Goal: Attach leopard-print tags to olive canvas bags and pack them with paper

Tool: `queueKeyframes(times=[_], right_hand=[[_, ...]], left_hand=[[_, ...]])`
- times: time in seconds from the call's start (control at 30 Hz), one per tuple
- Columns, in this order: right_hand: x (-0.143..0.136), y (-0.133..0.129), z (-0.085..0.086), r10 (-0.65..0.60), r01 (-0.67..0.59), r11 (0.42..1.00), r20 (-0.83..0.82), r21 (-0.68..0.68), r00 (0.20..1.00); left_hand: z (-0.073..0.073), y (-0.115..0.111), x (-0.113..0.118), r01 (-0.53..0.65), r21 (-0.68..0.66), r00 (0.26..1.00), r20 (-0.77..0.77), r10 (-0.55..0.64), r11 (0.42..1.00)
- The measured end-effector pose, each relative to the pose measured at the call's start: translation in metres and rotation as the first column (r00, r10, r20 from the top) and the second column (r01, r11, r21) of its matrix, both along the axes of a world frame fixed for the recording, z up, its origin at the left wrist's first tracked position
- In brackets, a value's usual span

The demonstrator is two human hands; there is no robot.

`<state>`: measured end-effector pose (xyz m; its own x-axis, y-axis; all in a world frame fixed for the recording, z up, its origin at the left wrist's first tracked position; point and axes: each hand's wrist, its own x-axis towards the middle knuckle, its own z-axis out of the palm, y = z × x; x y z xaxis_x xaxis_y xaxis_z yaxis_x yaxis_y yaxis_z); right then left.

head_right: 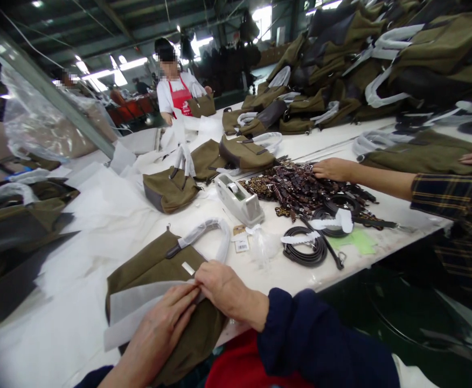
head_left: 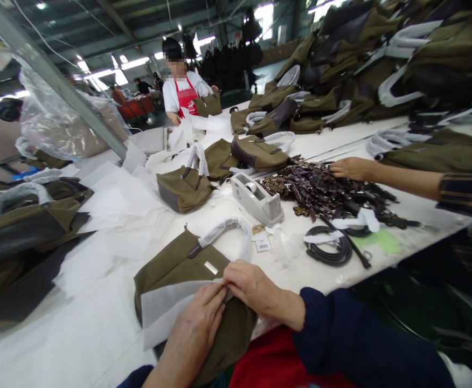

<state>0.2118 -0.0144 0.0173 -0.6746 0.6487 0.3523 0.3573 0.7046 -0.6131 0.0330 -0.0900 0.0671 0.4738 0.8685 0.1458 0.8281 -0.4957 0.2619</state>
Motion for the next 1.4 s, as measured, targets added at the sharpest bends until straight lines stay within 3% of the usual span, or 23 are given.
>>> queueKeyframes(times=[0.13,0.27,0.37,0.5,0.67,0.9,1.13,1.4], right_hand=[[0.001,-0.004,-0.009,0.018,-0.019,0.997,0.014,0.077,1.000],[0.001,-0.002,-0.008,0.067,-0.069,0.987,0.022,0.144,0.998],[0.000,0.001,-0.006,0.080,-0.082,0.981,0.021,0.174,0.997],[0.000,-0.005,-0.004,0.026,-0.029,0.977,0.016,0.211,1.000],[0.009,-0.034,-0.001,-0.095,0.125,0.953,-0.120,0.276,0.988],[0.016,-0.050,-0.009,-0.053,0.056,0.935,-0.019,0.350,0.998],[0.014,-0.047,-0.016,-0.070,0.048,0.939,0.051,0.341,0.996],[0.020,-0.043,-0.020,-0.043,0.013,0.960,0.103,0.280,0.994]], left_hand=[[-0.005,0.001,-0.004,-0.001,0.070,0.998,0.069,-0.004,0.998],[-0.001,0.004,-0.004,-0.106,0.176,0.994,-0.016,0.110,0.979],[0.001,0.010,0.000,-0.126,0.106,0.987,-0.083,0.135,0.986],[-0.002,0.014,0.007,-0.155,-0.035,0.987,-0.050,0.153,0.987],[-0.008,0.010,0.007,-0.159,0.009,0.987,-0.009,0.159,0.987],[-0.011,0.010,0.007,-0.167,0.063,0.984,-0.046,0.170,0.984],[-0.013,0.013,0.010,-0.108,0.191,0.994,0.010,0.108,0.976],[-0.019,0.007,0.009,0.062,0.294,0.983,-0.182,-0.008,0.954]])
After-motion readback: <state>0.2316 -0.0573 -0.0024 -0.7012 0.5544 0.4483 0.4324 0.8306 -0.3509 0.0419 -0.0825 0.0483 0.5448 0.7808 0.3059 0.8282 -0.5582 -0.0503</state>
